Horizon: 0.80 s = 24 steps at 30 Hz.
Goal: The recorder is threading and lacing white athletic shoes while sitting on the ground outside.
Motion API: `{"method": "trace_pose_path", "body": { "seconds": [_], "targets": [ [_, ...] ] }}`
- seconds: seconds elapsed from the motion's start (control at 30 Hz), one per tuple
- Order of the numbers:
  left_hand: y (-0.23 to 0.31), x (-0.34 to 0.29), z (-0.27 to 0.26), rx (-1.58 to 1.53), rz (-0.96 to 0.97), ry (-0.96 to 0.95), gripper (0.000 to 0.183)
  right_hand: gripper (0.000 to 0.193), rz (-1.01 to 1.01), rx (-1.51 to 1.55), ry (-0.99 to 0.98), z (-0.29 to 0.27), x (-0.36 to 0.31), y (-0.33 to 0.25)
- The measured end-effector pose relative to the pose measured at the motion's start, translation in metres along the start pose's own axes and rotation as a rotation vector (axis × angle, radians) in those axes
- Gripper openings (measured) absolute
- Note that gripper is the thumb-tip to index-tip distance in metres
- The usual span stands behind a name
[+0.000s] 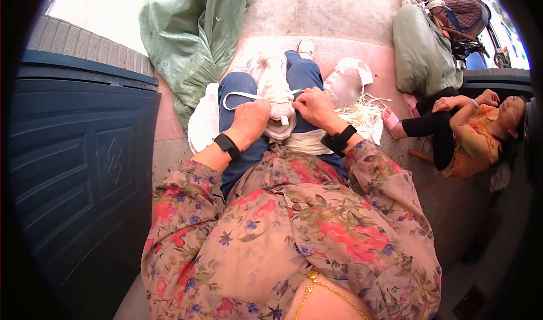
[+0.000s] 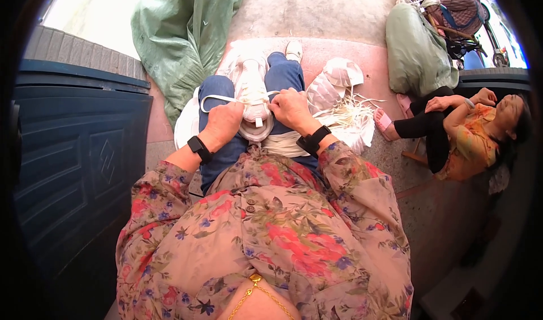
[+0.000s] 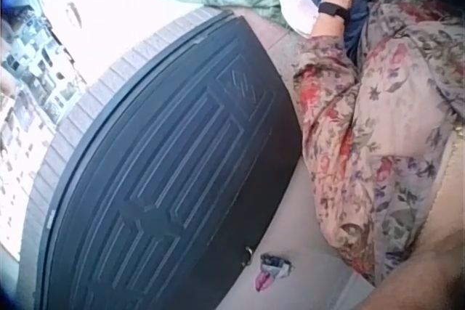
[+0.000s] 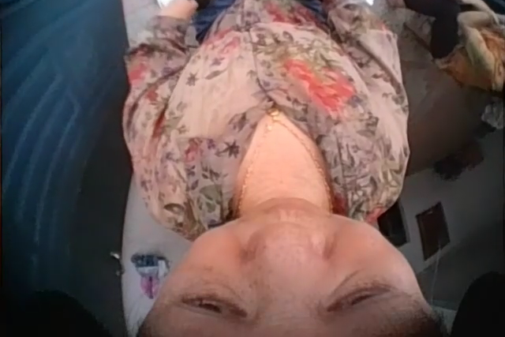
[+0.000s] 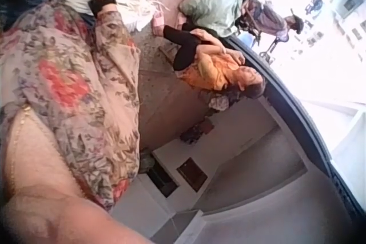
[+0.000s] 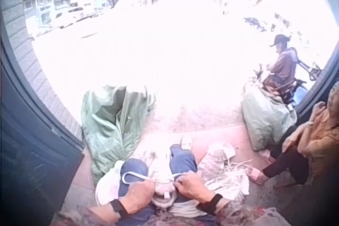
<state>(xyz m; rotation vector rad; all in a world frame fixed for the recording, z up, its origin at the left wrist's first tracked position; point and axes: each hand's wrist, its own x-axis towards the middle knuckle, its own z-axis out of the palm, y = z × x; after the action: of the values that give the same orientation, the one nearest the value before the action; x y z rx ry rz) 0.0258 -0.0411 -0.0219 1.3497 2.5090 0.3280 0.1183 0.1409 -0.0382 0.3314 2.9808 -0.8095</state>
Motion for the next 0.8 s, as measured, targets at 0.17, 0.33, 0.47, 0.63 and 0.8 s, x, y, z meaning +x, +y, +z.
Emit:
{"method": "trace_pose_path", "body": {
  "seconds": [0.17, 0.33, 0.47, 0.63, 0.8],
  "targets": [
    [0.004, -0.005, -0.009, -0.184, -0.265, 0.167, 0.016, 0.018, -0.068, -0.051, 0.014, -0.008, -0.012, -0.011],
    [0.001, -0.011, -0.009, -0.107, -0.265, 0.114, 0.022, 0.018, -0.059, -0.085, 0.04, -0.003, -0.011, -0.009],
    [-0.006, -0.013, 0.006, -0.15, -0.21, 0.175, 0.019, 0.012, -0.061, -0.055, -0.013, -0.001, -0.01, -0.004],
    [0.0, -0.009, -0.012, -0.143, -0.063, 0.28, 0.009, 0.009, -0.092, 0.173, 0.05, 0.004, -0.01, 0.003],
    [0.006, -0.006, -0.016, 0.271, 0.203, 0.179, 0.01, 0.006, -0.403, -0.087, 0.1, 0.002, -0.008, -0.009]
  ]
}}
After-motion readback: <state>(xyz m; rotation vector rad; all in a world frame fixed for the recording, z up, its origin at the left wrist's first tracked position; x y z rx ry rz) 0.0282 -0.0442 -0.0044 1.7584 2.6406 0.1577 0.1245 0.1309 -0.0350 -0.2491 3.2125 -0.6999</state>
